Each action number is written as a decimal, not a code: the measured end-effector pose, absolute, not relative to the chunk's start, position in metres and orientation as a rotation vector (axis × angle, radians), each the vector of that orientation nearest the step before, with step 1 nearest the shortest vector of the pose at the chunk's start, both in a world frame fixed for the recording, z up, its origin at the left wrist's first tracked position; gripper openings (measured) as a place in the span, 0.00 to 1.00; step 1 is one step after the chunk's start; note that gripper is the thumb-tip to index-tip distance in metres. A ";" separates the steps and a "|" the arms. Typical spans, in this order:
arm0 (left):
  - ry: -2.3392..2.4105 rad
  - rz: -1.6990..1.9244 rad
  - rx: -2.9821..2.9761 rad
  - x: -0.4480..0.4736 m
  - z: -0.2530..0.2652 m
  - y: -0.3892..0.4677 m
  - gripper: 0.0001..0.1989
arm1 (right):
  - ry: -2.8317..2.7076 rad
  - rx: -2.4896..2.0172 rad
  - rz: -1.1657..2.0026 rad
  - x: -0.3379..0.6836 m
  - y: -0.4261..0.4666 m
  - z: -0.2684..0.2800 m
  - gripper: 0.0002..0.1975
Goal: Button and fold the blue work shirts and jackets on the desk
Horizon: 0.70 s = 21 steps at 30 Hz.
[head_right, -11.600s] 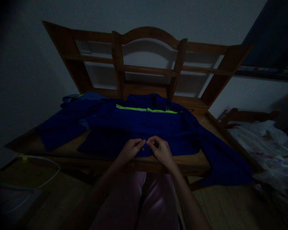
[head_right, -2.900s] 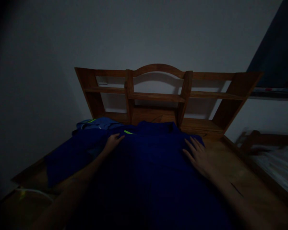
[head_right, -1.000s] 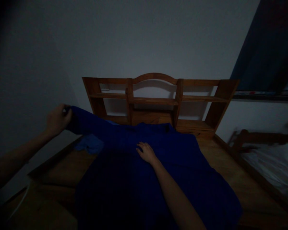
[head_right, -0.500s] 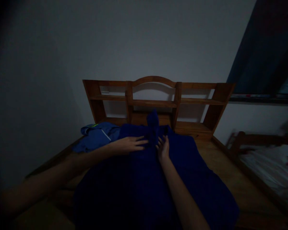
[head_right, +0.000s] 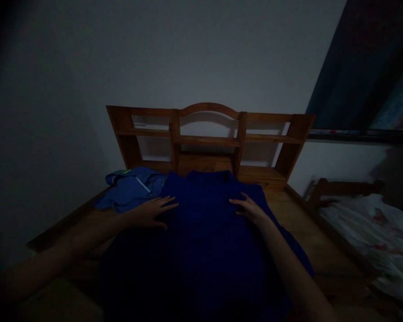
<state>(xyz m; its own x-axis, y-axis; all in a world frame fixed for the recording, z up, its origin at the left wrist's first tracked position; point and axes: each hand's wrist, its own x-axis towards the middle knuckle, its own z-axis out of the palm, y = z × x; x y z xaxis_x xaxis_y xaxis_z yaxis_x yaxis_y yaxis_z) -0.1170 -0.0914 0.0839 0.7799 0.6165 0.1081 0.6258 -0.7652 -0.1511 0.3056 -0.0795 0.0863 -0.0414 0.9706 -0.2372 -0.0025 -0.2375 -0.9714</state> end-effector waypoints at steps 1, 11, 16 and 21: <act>-0.988 -0.061 -2.797 -0.121 0.083 -0.092 0.41 | -1.193 -1.418 1.354 0.300 -0.076 0.088 0.41; -1.203 -0.139 -2.526 -0.139 0.080 -0.111 0.23 | -1.993 -1.502 0.536 0.292 -0.031 0.118 0.10; -1.507 -0.198 -2.402 -0.138 0.093 -0.115 0.14 | -1.938 -1.485 0.550 0.282 -0.016 0.153 0.10; -1.618 -0.198 -2.375 -0.140 0.100 -0.109 0.12 | -1.982 -1.650 0.929 0.286 -0.020 0.188 0.19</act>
<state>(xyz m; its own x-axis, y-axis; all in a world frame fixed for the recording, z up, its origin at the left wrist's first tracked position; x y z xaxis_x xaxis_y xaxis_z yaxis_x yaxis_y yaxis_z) -0.1402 -0.1089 0.0997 0.3702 0.8929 0.2564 0.9283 -0.3457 -0.1368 0.2862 -0.0201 0.1879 -0.2250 0.9682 -0.1096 0.7039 0.0837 -0.7054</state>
